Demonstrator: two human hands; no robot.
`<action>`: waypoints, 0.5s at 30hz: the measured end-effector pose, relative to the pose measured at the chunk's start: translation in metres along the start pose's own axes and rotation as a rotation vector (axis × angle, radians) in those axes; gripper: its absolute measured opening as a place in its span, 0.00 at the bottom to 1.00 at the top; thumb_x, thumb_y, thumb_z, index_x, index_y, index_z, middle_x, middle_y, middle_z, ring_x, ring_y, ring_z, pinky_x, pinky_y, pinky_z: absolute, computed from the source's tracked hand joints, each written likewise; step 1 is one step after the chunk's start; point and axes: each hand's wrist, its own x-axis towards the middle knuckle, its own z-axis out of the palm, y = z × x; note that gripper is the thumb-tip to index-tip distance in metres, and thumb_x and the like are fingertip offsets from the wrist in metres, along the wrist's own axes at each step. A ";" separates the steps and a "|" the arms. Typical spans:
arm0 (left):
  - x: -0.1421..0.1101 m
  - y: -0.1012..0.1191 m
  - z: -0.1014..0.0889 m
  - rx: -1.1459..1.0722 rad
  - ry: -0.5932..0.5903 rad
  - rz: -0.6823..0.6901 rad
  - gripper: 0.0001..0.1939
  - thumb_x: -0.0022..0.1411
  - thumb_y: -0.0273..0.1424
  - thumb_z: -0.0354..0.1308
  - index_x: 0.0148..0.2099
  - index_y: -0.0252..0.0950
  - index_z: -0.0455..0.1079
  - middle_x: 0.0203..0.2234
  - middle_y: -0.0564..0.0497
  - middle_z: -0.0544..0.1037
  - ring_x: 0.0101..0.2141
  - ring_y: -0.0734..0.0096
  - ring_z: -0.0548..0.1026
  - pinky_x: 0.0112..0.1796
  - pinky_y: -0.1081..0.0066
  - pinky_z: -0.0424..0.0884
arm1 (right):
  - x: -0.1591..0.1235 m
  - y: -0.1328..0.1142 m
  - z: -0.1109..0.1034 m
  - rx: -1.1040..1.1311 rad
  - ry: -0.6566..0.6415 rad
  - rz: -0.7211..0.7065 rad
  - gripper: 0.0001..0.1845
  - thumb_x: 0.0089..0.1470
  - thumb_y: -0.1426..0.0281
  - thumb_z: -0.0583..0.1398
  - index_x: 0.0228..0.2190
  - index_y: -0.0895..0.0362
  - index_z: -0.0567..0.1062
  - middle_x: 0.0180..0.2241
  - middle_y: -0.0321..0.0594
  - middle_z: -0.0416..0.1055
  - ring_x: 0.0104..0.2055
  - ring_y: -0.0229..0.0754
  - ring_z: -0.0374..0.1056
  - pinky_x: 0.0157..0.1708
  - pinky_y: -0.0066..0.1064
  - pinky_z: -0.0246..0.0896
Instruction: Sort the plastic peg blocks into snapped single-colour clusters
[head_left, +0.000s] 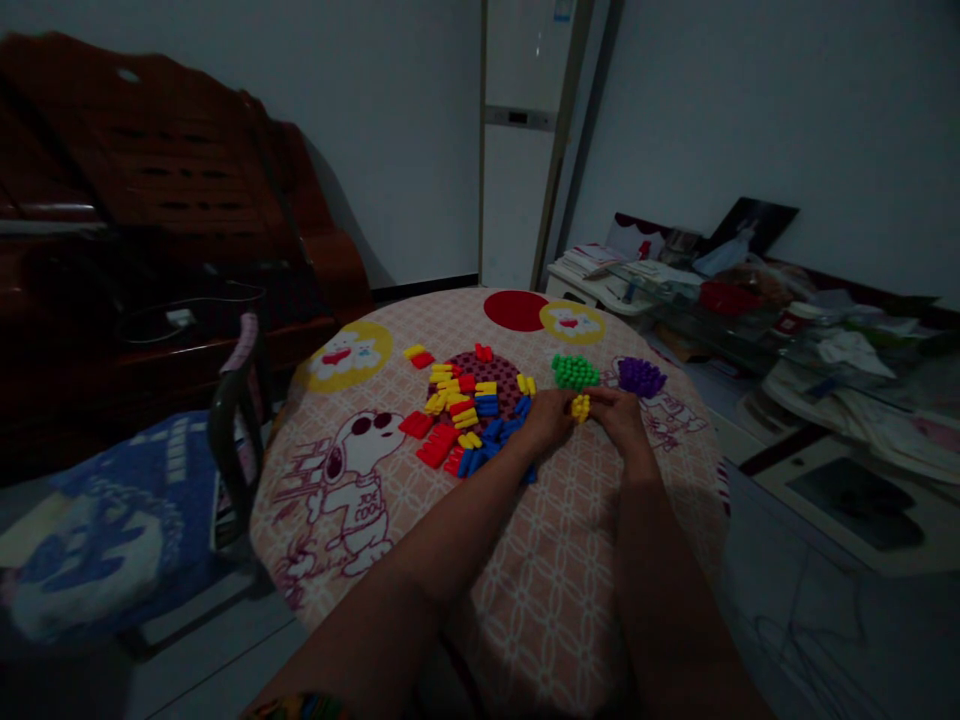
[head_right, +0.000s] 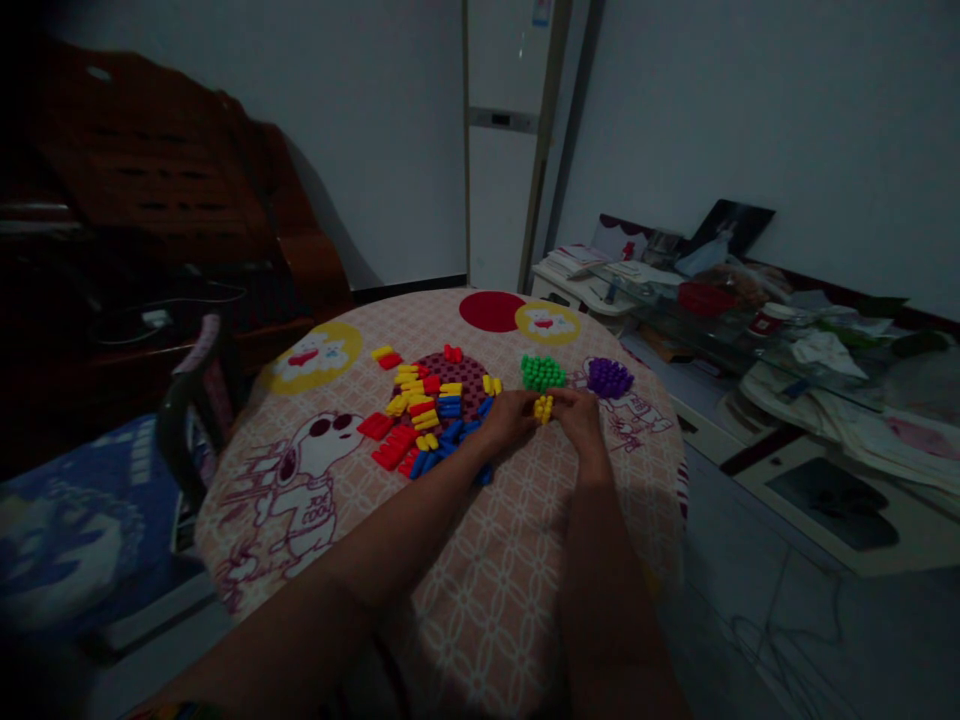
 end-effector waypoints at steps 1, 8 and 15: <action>0.000 0.000 0.000 0.006 -0.012 -0.004 0.18 0.56 0.25 0.62 0.50 0.34 0.77 0.38 0.47 0.82 0.39 0.63 0.78 0.44 0.68 0.72 | 0.000 0.000 0.000 0.007 0.002 0.004 0.21 0.35 0.68 0.66 0.36 0.59 0.84 0.35 0.45 0.83 0.38 0.51 0.79 0.43 0.41 0.74; 0.000 -0.001 0.001 0.057 -0.005 -0.035 0.24 0.54 0.25 0.66 0.54 0.32 0.75 0.45 0.41 0.81 0.46 0.56 0.78 0.50 0.62 0.72 | -0.002 -0.003 0.002 0.039 0.025 0.014 0.22 0.34 0.69 0.65 0.37 0.60 0.84 0.38 0.46 0.83 0.40 0.51 0.79 0.44 0.41 0.74; -0.003 -0.011 -0.030 0.018 0.140 -0.024 0.28 0.56 0.22 0.63 0.61 0.30 0.70 0.50 0.38 0.79 0.46 0.60 0.78 0.52 0.62 0.72 | -0.003 -0.007 0.000 0.110 0.165 0.040 0.20 0.36 0.68 0.64 0.35 0.61 0.82 0.36 0.48 0.82 0.36 0.49 0.78 0.27 0.34 0.74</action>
